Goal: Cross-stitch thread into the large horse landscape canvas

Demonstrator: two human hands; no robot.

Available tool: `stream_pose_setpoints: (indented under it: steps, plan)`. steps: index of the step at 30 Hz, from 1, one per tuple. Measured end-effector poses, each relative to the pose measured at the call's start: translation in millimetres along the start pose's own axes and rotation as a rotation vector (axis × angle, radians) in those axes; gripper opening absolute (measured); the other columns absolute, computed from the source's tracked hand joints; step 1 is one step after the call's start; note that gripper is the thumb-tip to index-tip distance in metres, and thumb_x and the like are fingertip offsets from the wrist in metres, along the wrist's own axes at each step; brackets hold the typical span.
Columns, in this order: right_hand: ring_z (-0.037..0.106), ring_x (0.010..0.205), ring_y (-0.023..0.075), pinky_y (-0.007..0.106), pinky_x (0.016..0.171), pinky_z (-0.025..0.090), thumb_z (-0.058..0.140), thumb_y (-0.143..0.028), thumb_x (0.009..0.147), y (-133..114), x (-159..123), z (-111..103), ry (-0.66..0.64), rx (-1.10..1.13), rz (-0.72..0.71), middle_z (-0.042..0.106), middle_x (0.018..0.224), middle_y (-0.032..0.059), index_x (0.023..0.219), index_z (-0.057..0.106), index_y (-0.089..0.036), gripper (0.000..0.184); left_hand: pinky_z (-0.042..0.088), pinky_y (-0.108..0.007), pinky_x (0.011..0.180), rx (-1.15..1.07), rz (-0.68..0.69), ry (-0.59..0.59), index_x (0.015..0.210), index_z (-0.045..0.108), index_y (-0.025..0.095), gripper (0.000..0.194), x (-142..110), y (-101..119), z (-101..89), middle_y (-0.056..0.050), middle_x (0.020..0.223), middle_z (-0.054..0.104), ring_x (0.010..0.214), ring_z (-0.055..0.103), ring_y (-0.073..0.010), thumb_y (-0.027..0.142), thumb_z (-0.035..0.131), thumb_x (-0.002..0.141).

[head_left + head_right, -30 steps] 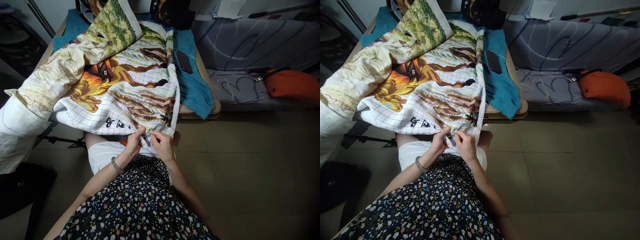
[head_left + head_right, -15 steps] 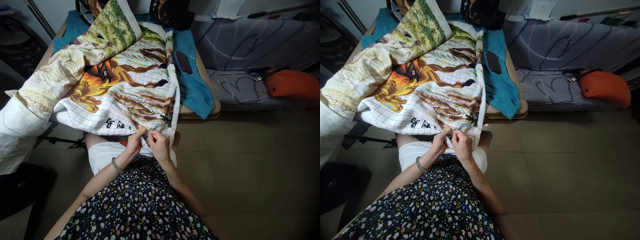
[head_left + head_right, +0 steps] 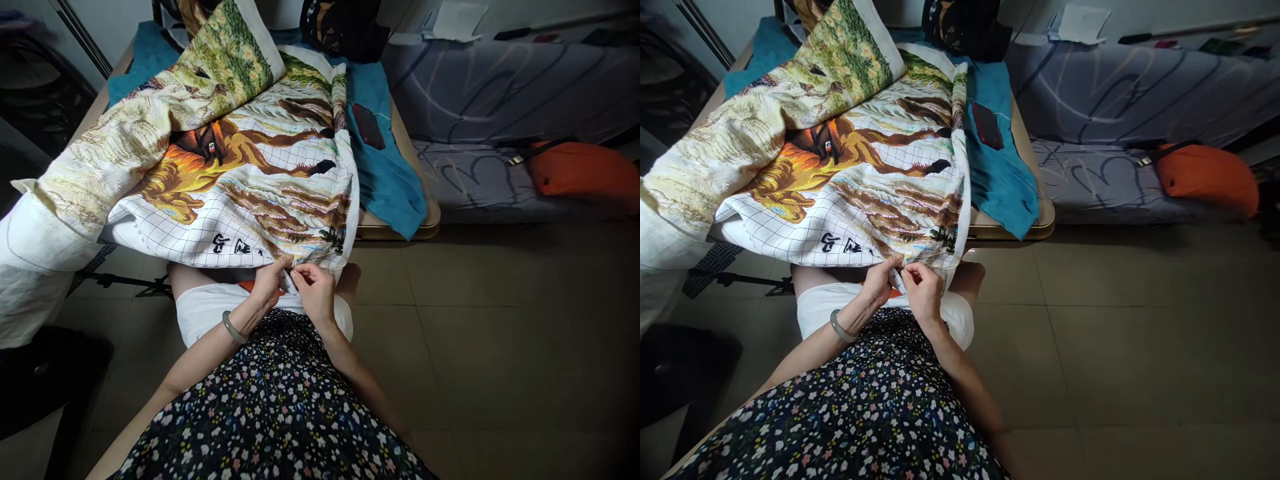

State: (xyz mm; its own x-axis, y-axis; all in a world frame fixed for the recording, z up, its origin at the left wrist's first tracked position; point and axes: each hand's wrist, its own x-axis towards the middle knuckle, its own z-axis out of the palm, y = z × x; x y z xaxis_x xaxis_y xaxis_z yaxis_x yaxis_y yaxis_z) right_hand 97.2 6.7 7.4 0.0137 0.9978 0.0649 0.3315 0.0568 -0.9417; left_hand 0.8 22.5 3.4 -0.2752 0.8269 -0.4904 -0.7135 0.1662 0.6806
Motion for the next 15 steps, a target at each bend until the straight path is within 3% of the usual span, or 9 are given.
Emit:
stream_pose_setpoints:
  steps: [15]
  plan:
    - [0.060,0.065,0.0149,0.028,0.066,0.049,0.058,-0.024,0.080,4.0,-2.5,7.8,0.103,-0.039,-0.094,0.067,0.074,0.0033,0.080,0.067,-0.017,0.011,0.045,-0.027,0.069,-0.042,-0.022,0.021,0.061,0.062,0.015,0.020,-0.7,2.3,4.2,0.000,0.060,0.062,0.062,0.058,-0.0123,0.018,0.078,0.049]
